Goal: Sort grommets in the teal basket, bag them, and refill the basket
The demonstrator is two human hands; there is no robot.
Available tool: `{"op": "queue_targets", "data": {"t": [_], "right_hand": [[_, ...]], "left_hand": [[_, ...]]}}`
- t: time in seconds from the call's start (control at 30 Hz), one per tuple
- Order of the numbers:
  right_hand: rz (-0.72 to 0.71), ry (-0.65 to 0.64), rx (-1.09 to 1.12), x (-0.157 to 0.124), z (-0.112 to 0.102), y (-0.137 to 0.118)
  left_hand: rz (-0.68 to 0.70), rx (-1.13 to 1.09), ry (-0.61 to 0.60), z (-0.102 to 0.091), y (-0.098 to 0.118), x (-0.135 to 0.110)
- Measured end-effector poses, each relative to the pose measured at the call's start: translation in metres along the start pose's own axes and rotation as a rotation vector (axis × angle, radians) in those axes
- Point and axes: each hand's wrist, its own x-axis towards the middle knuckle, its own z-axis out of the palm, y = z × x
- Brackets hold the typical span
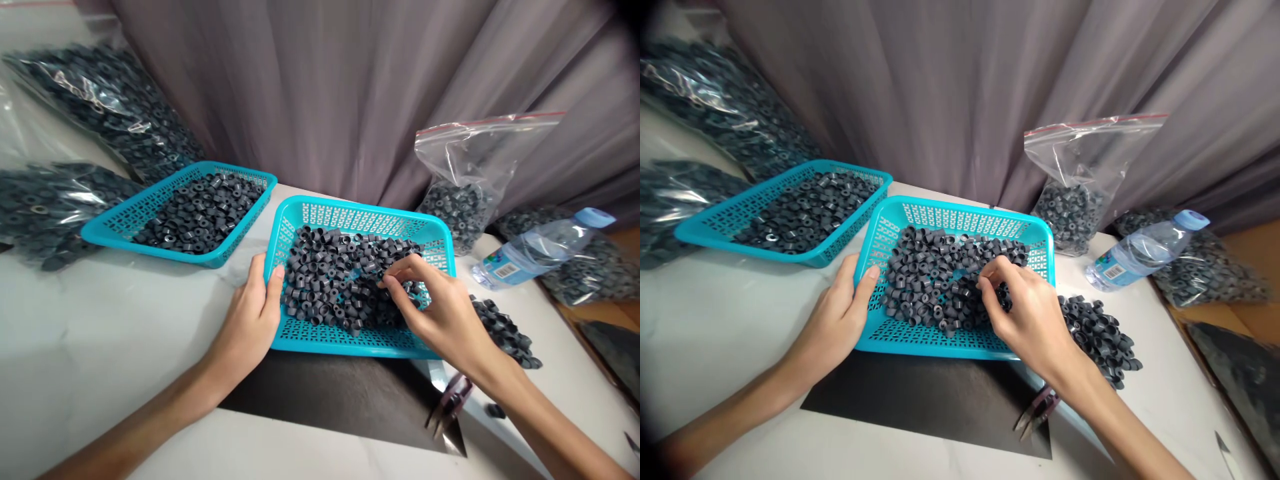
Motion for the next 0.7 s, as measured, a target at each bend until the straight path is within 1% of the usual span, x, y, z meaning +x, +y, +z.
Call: {"op": "queue_targets", "data": {"t": [0.07, 0.2, 0.27, 0.4, 0.5, 0.57, 0.7], "right_hand": [[0.002, -0.002, -0.018, 0.000, 0.000, 0.002], [-0.070, 0.035, -0.086, 0.002, -0.002, 0.006], [-0.071, 0.005, -0.027, 0.004, -0.005, 0.005], [0.008, -0.083, 0.150, 0.004, -0.009, 0.002], [0.055, -0.114, 0.204, 0.004, -0.010, 0.001], [0.045, -0.115, 0.134, 0.004, -0.010, 0.004], [-0.101, -0.044, -0.272, 0.002, -0.010, 0.012]], "left_hand": [[-0.004, -0.004, -0.010, 0.000, 0.000, 0.000], [-0.013, -0.009, -0.020, 0.000, -0.001, 0.000], [-0.010, -0.019, -0.021, 0.001, -0.001, 0.000], [-0.001, -0.013, -0.014, 0.001, 0.001, 0.001], [-0.001, -0.002, -0.008, 0.000, 0.002, 0.000], [0.004, 0.000, 0.001, 0.000, 0.002, 0.000], [0.022, -0.002, 0.012, 0.000, 0.001, -0.001]]}}
